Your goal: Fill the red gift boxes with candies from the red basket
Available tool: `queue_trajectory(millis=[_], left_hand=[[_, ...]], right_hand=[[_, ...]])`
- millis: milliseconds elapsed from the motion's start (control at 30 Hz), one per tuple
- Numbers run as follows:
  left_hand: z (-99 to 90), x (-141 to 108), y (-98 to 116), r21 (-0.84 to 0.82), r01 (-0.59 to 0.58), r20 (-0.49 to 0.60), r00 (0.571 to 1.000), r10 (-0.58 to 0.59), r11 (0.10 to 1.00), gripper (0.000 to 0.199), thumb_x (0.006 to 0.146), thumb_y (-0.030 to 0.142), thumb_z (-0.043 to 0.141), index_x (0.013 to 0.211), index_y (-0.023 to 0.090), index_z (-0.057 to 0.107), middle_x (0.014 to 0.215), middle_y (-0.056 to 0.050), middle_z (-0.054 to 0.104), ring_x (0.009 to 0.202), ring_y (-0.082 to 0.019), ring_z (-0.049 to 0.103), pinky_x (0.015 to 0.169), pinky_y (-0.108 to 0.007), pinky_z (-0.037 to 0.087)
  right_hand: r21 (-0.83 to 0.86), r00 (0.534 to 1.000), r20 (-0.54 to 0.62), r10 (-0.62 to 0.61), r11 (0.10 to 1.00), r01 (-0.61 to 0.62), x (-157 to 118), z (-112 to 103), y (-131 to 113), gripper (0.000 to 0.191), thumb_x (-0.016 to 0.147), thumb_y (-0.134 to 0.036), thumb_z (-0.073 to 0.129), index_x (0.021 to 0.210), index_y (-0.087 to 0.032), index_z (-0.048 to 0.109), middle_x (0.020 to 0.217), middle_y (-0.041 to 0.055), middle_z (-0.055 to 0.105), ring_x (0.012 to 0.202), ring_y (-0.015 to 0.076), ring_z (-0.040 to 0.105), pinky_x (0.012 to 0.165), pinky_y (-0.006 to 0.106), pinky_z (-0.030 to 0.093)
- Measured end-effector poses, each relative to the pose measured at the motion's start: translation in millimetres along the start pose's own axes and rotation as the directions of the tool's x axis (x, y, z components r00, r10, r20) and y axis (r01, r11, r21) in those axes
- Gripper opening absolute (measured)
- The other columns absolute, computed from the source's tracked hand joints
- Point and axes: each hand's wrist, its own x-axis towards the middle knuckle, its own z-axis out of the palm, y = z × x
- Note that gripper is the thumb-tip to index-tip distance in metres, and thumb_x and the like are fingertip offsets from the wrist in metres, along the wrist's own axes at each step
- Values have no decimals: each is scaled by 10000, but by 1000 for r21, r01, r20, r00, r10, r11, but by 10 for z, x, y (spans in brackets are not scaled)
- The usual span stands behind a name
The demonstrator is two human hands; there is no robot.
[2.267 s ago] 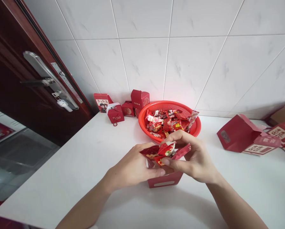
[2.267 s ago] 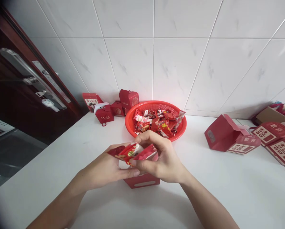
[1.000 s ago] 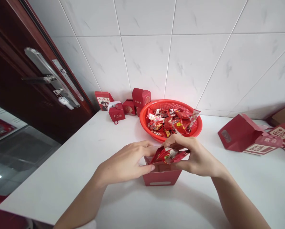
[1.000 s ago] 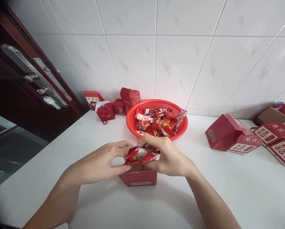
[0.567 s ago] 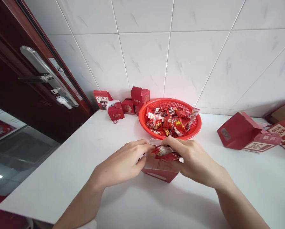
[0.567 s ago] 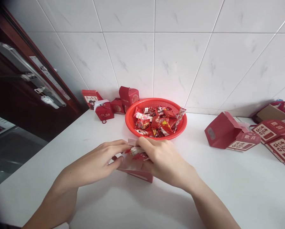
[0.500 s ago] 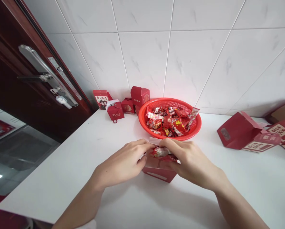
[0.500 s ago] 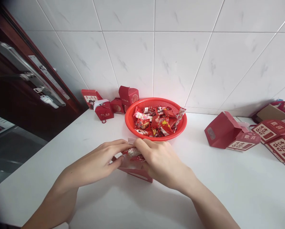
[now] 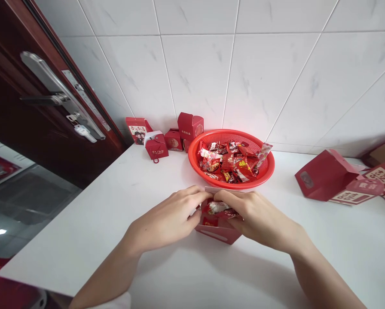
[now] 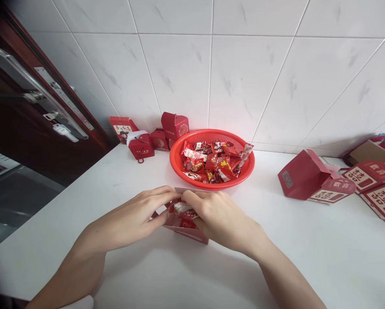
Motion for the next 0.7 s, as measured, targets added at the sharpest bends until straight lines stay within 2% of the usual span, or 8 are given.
queue_trajectory(millis=[233, 400, 533, 633, 700], left_hand=[[-6, 12, -21, 12, 17, 9, 1000, -17, 1000, 418, 893, 82, 457, 1198, 256, 685, 1185, -44, 685, 1066, -229, 658, 900, -315, 519], [-19, 39, -52, 15, -10, -17, 1000, 11, 1000, 490, 874, 80, 467, 1271, 277, 676, 1182, -47, 699, 1077, -238, 660, 879, -306, 532], [-30, 57, -26, 31, -8, -17, 1000, 9, 999, 502, 865, 66, 458, 1273, 264, 671, 1164, -45, 707, 1054, -238, 669, 852, -307, 538], [17, 17, 48, 49, 6, -26, 1000, -4, 999, 511, 864, 54, 450, 1280, 255, 666, 1180, -58, 699, 1071, -247, 671, 864, -325, 545], [91, -51, 122, 43, -10, -48, 999, 12, 999, 530, 865, 44, 449, 1303, 260, 653, 1296, -67, 663, 1121, -248, 663, 923, -342, 545]], right_hand=[[126, 997, 83, -4, 992, -6, 2, -45, 28, 233, 919, -84, 578, 1059, -239, 681, 914, 64, 745, 740, 200, 677, 634, 288, 519], [213, 997, 80, 19, 976, -36, 39, -66, 45, 379, 915, -99, 594, 1247, -266, 670, 1014, 49, 772, 819, 196, 716, 704, 284, 556], [219, 995, 74, 66, 972, -81, 59, -94, 37, 523, 922, -97, 590, 1409, -289, 583, 1033, 10, 782, 834, 172, 726, 751, 273, 559], [182, 993, 96, 70, 979, -87, 31, -130, 14, 513, 929, -127, 610, 1416, -290, 582, 1033, 13, 781, 832, 175, 720, 740, 276, 554], [133, 993, 104, 57, 989, -71, -17, -161, -15, 463, 927, -138, 615, 1367, -280, 617, 1005, 19, 774, 807, 177, 703, 718, 279, 542]])
